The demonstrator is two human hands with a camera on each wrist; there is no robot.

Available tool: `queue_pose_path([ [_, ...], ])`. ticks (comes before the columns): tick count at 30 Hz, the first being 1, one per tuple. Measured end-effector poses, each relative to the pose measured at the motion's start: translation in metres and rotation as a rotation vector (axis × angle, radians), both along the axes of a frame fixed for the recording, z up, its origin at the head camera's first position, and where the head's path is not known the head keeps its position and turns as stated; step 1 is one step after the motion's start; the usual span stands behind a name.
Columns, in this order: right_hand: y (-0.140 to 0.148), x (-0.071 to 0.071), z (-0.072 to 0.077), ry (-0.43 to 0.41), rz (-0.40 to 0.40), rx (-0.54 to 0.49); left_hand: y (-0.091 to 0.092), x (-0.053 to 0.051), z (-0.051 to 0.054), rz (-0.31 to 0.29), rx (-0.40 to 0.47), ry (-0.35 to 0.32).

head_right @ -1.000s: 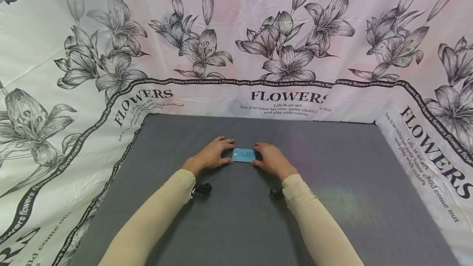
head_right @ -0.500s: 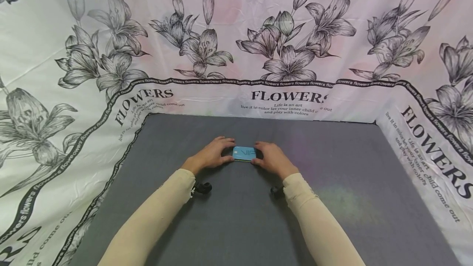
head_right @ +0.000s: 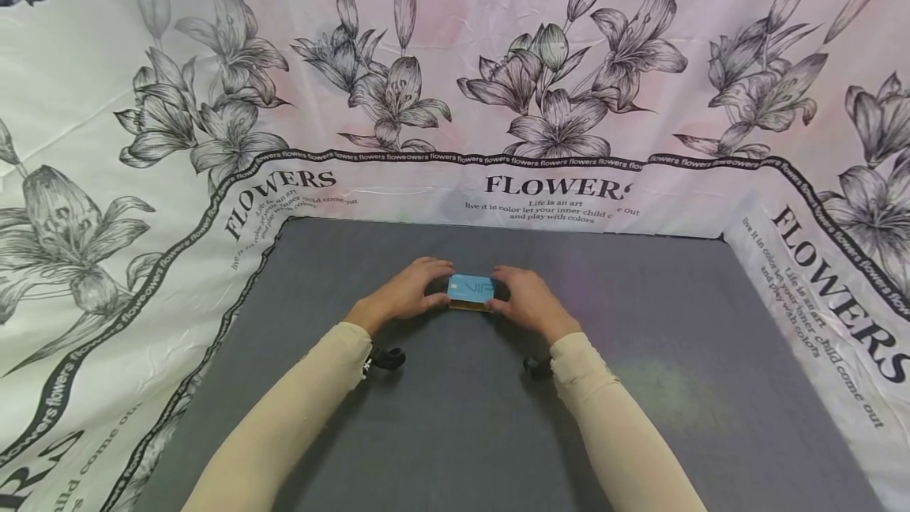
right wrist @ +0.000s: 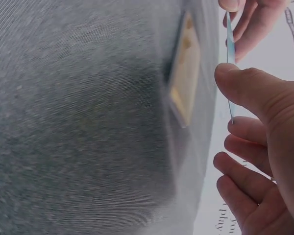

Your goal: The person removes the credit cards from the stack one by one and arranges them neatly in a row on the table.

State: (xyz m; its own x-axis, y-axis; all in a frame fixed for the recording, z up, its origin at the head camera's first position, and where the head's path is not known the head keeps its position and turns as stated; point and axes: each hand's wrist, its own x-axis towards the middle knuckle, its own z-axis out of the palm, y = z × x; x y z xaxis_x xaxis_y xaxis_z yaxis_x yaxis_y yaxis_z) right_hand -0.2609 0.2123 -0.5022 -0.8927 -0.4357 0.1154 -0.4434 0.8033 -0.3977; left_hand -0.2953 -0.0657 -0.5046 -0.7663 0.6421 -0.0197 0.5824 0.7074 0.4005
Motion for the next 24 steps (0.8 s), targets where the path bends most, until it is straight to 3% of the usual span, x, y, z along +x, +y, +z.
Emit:
queue_pose_path([
  [10,-0.005,0.002,0.018,0.032,0.023,-0.030,-0.010,0.005,0.024,0.001,-0.007,0.035],
  [24,-0.024,0.018,0.050,0.048,0.053,-0.071,-0.033,0.024,0.059,0.011,0.016,0.066],
])
